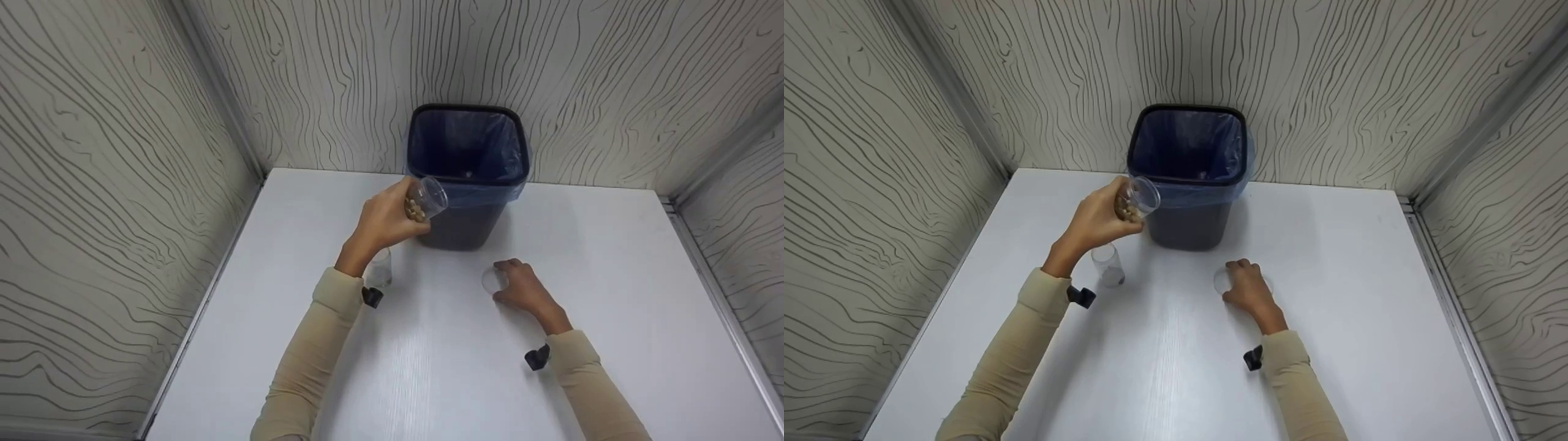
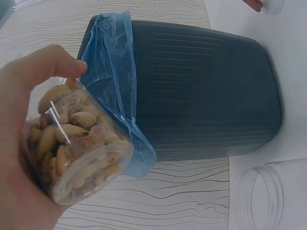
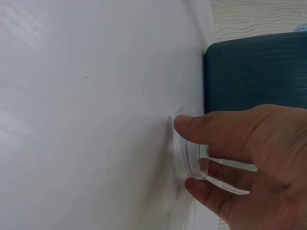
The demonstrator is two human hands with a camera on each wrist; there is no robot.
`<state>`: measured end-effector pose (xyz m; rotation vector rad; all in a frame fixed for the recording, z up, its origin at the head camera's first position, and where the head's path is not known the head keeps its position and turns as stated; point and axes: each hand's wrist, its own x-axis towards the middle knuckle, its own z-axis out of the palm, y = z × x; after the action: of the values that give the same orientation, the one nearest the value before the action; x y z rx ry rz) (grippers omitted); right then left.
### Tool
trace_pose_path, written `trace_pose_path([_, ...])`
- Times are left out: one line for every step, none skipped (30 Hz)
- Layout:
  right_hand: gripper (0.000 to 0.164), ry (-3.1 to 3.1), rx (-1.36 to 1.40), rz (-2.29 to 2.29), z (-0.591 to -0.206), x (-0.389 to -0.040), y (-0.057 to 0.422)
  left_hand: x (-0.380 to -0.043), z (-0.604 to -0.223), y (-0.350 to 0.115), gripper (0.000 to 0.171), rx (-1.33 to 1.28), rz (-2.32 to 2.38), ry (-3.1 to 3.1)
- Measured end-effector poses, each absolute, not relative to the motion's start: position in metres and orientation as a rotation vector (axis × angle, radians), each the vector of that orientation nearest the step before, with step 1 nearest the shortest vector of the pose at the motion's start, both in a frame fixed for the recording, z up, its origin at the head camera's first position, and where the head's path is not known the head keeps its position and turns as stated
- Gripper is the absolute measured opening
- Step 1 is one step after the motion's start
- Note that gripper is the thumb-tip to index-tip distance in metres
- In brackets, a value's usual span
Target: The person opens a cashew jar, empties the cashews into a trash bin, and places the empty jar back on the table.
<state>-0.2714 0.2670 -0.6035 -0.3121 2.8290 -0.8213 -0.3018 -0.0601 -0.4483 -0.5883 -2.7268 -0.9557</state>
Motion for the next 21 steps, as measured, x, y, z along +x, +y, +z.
trace_pose_path([0.072, 2.837, -0.324, -0.818, -0.6039, -0.2711, 0.267, -0.3021, -0.4482, -0.0606, 0.057, -0.588, -0.961, -2.726])
trace_pose_path([0.072, 2.844, -0.341, -0.814, -0.6041, -0.2707, 0.267, -0.3024, -0.448, -0.061, 0.057, -0.586, -0.966, -2.727])
trace_pose_path([0.071, 2.851, -0.353, -0.813, -0.6045, -0.2705, 0.267, -0.3026, -0.4478, -0.0614, 0.057, -0.584, -0.97, -2.727])
trace_pose_path([0.071, 2.855, -0.366, -0.811, -0.6044, -0.2699, 0.267, -0.3029, -0.4475, -0.0618, 0.058, -0.582, -0.972, -2.726])
trace_pose_path([0.071, 2.858, -0.372, -0.81, -0.6046, -0.2695, 0.2671, -0.303, -0.4472, -0.0622, 0.058, -0.579, -0.975, -2.727])
trace_pose_path([0.071, 2.859, -0.373, -0.811, -0.6047, -0.2692, 0.2669, -0.3032, -0.447, -0.0626, 0.058, -0.579, -0.975, -2.726])
trace_pose_path([0.071, 2.858, -0.365, -0.814, -0.6045, -0.2692, 0.2668, -0.3034, -0.4463, -0.0628, 0.058, -0.578, -0.974, -2.725])
trace_pose_path([0.071, 2.856, -0.363, -0.815, -0.6042, -0.269, 0.2666, -0.3036, -0.4455, -0.063, 0.057, -0.577, -0.973, -2.725])
trace_pose_path([0.071, 2.854, -0.36, -0.812, -0.6039, -0.2689, 0.2661, -0.3039, -0.4449, -0.0631, 0.057, -0.576, -0.971, -2.724])
trace_pose_path([0.072, 2.849, -0.353, -0.812, -0.6036, -0.2687, 0.2657, -0.304, -0.4442, -0.0632, 0.057, -0.575, -0.968, -2.725])
trace_pose_path([0.072, 2.846, -0.346, -0.81, -0.6034, -0.2685, 0.2653, -0.3041, -0.4435, -0.0633, 0.057, -0.574, -0.967, -2.728])
trace_pose_path([0.072, 2.844, -0.34, -0.808, -0.6033, -0.2684, 0.2649, -0.3043, -0.443, -0.0633, 0.056, -0.573, -0.964, -2.73])
trace_pose_path([0.072, 2.842, -0.333, -0.807, -0.6032, -0.2683, 0.2647, -0.3046, -0.4424, -0.0633, 0.056, -0.573, -0.963, -2.732])
trace_pose_path([0.073, 2.841, -0.331, -0.802, -0.6029, -0.2681, 0.2646, -0.3046, -0.4418, -0.0634, 0.055, -0.572, -0.963, -2.734])
trace_pose_path([0.073, 2.841, -0.333, -0.795, -0.6026, -0.2679, 0.2645, -0.3049, -0.4414, -0.0635, 0.055, -0.571, -0.962, -2.735])
trace_pose_path([0.073, 2.841, -0.327, -0.795, -0.6023, -0.2677, 0.2645, -0.305, -0.4409, -0.0636, 0.055, -0.571, -0.962, -2.736])
trace_pose_path([0.073, 2.843, -0.331, -0.792, -0.6018, -0.2674, 0.2645, -0.3054, -0.4406, -0.0637, 0.055, -0.572, -0.964, -2.736])
trace_pose_path([0.073, 2.844, -0.328, -0.792, -0.6015, -0.2674, 0.2646, -0.3058, -0.4403, -0.0638, 0.055, -0.573, -0.968, -2.734])
trace_pose_path([0.073, 2.844, -0.33, -0.791, -0.601, -0.2672, 0.2646, -0.306, -0.4399, -0.064, 0.055, -0.572, -0.972, -2.732])
trace_pose_path([0.073, 2.845, -0.331, -0.79, -0.6006, -0.267, 0.2646, -0.3063, -0.4394, -0.0641, 0.055, -0.571, -0.976, -2.73])
trace_pose_path([0.073, 2.847, -0.333, -0.789, -0.6005, -0.267, 0.2647, -0.3067, -0.4392, -0.0642, 0.055, -0.571, -0.979, -2.728])
